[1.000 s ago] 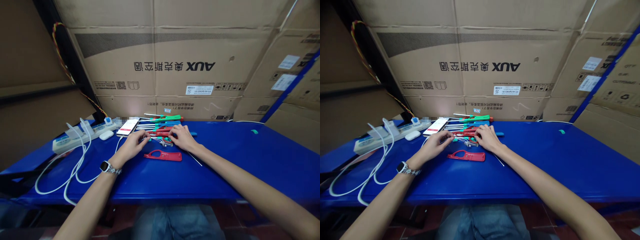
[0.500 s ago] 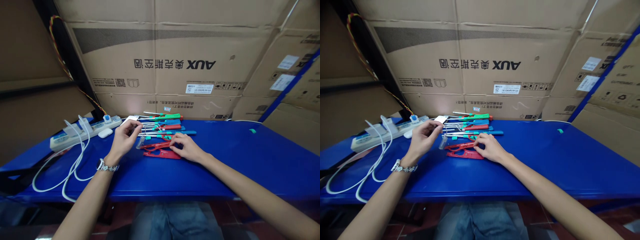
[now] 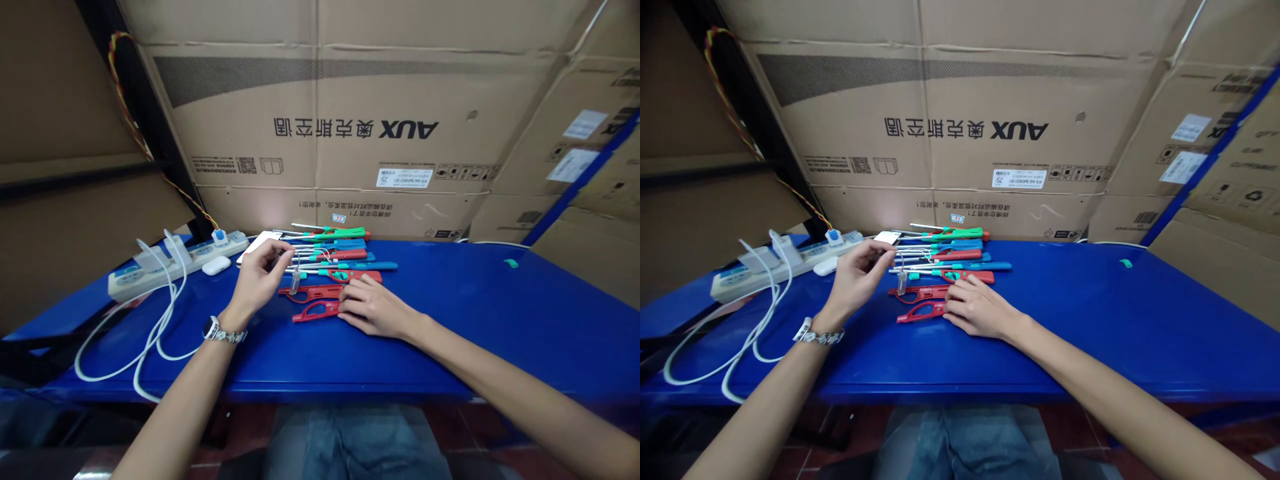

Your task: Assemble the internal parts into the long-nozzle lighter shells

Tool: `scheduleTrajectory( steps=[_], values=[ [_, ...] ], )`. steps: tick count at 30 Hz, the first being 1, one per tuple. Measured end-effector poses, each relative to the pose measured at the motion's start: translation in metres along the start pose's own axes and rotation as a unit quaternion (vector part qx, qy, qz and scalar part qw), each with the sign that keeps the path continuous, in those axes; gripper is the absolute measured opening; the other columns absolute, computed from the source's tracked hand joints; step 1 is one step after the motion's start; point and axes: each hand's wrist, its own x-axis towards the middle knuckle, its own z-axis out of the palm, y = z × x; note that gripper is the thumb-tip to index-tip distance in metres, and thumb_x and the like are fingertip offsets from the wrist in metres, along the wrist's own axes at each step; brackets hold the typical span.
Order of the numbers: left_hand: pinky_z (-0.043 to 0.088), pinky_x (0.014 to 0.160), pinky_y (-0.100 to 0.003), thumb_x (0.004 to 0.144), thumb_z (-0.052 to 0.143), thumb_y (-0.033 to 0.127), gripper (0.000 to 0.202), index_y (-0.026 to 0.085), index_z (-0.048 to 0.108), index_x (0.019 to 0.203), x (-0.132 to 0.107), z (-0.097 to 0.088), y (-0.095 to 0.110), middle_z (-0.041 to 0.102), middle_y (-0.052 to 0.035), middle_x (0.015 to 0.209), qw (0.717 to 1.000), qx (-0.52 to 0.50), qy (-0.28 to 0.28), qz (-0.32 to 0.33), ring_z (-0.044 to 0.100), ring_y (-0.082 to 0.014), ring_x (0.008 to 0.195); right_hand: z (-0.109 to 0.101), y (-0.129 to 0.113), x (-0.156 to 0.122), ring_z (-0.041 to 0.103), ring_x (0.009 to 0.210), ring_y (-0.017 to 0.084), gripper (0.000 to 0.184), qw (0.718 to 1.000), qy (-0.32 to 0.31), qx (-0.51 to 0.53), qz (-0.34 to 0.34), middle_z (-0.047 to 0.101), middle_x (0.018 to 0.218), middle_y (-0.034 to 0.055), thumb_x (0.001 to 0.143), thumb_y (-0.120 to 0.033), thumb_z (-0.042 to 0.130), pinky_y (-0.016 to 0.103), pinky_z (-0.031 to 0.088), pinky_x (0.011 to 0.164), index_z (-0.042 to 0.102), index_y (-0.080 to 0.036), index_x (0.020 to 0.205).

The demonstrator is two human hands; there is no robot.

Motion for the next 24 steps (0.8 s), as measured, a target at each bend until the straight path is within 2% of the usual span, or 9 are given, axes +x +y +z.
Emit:
scheduleTrajectory(
  steps=[3, 6, 7, 10, 15, 17, 19, 21, 24],
  values=[
    [0.042, 0.058, -0.023, 0.089, 0.063, 0.032, 0.015, 0.016, 0.063, 0.087, 0.001, 0.001, 0.002, 0.062, -0.0002, 0.072, 1.0, -0.011, -0.002, -0.008, 0.056, -0.0118, 0.062, -0.006, 0.009, -0.002, 0.058, 0.078, 0.017, 0.011, 0.994, 0.104, 0.019, -0.005, 0.067, 0.084, 0.0054, 0.094, -0.021, 0.054, 0.033, 0.037, 0.073, 0.061, -0.018, 0.086],
    [0.042, 0.058, -0.023, 0.089, 0.062, 0.032, 0.015, 0.016, 0.063, 0.087, 0.002, 0.002, 0.002, 0.061, -0.0001, 0.071, 1.0, -0.019, -0.009, -0.011, 0.056, -0.0118, 0.062, -0.013, 0.029, -0.001, 0.056, 0.07, 0.016, 0.008, 0.976, 0.208, 0.012, 0.064, 0.065, 0.076, 0.0037, 0.09, -0.019, 0.056, 0.032, 0.037, 0.068, 0.058, -0.019, 0.082],
    [0.042, 0.058, -0.023, 0.089, 0.062, 0.032, 0.015, 0.016, 0.063, 0.088, 0.002, 0.002, 0.002, 0.061, -0.0002, 0.071, 1.0, -0.018, -0.008, -0.012, 0.056, -0.0118, 0.062, -0.014, 0.038, 0.0, 0.056, 0.069, 0.016, 0.009, 0.972, 0.218, 0.001, 0.091, 0.064, 0.075, 0.0037, 0.09, -0.02, 0.056, 0.032, 0.037, 0.068, 0.057, -0.019, 0.08],
    [0.041, 0.057, -0.023, 0.09, 0.061, 0.032, 0.015, 0.017, 0.063, 0.089, 0.001, 0.003, -0.001, 0.06, -0.0001, 0.072, 1.0, -0.004, 0.001, -0.017, 0.054, -0.0113, 0.062, -0.011, 0.065, 0.01, 0.054, 0.068, 0.017, 0.017, 0.973, 0.184, -0.043, 0.132, 0.063, 0.072, 0.0034, 0.09, -0.024, 0.054, 0.032, 0.035, 0.068, 0.056, -0.019, 0.075],
    [0.043, 0.059, -0.023, 0.091, 0.06, 0.032, 0.015, 0.017, 0.063, 0.089, 0.001, 0.003, -0.004, 0.06, 0.0004, 0.07, 1.0, -0.009, -0.012, -0.024, 0.056, -0.0118, 0.063, 0.01, 0.084, 0.035, 0.052, 0.084, 0.022, 0.022, 0.98, 0.034, -0.116, 0.158, 0.063, 0.082, 0.0076, 0.094, -0.026, 0.049, 0.036, 0.033, 0.078, 0.063, -0.018, 0.079],
    [0.043, 0.06, -0.023, 0.091, 0.061, 0.031, 0.015, 0.017, 0.063, 0.089, 0.0, 0.003, -0.002, 0.061, 0.0003, 0.071, 1.0, -0.009, -0.017, -0.021, 0.056, -0.0118, 0.063, 0.014, 0.078, 0.042, 0.051, 0.089, 0.024, 0.016, 0.977, 0.005, -0.115, 0.181, 0.062, 0.087, 0.0091, 0.091, -0.026, 0.053, 0.037, 0.034, 0.08, 0.067, -0.017, 0.087],
    [0.043, 0.059, -0.023, 0.091, 0.062, 0.031, 0.014, 0.017, 0.063, 0.088, 0.0, 0.003, 0.0, 0.062, -0.0001, 0.072, 1.0, -0.006, -0.018, -0.019, 0.056, -0.0118, 0.064, 0.014, 0.065, 0.045, 0.051, 0.094, 0.026, 0.021, 0.974, 0.019, -0.083, 0.209, 0.062, 0.099, 0.0112, 0.086, -0.025, 0.058, 0.039, 0.036, 0.081, 0.066, -0.017, 0.104],
    [0.043, 0.059, -0.023, 0.091, 0.062, 0.031, 0.015, 0.017, 0.064, 0.089, 0.0, 0.006, 0.003, 0.062, -0.0004, 0.073, 1.0, -0.007, -0.018, -0.016, 0.056, -0.0119, 0.063, 0.011, 0.047, 0.046, 0.052, 0.099, 0.026, 0.03, 0.974, 0.045, -0.023, 0.221, 0.061, 0.106, 0.0117, 0.085, -0.025, 0.059, 0.04, 0.039, 0.084, 0.063, -0.017, 0.114],
    [0.04, 0.054, -0.023, 0.092, 0.061, 0.033, 0.017, 0.017, 0.064, 0.09, -0.001, 0.012, 0.006, 0.06, 0.0001, 0.07, 0.999, -0.023, -0.023, -0.01, 0.053, -0.0109, 0.059, 0.01, 0.019, 0.046, 0.052, 0.107, 0.027, 0.039, 0.969, 0.041, 0.114, 0.214, 0.061, 0.115, 0.0097, 0.082, -0.037, 0.068, 0.043, 0.041, 0.092, 0.062, -0.021, 0.117]
  ],
)
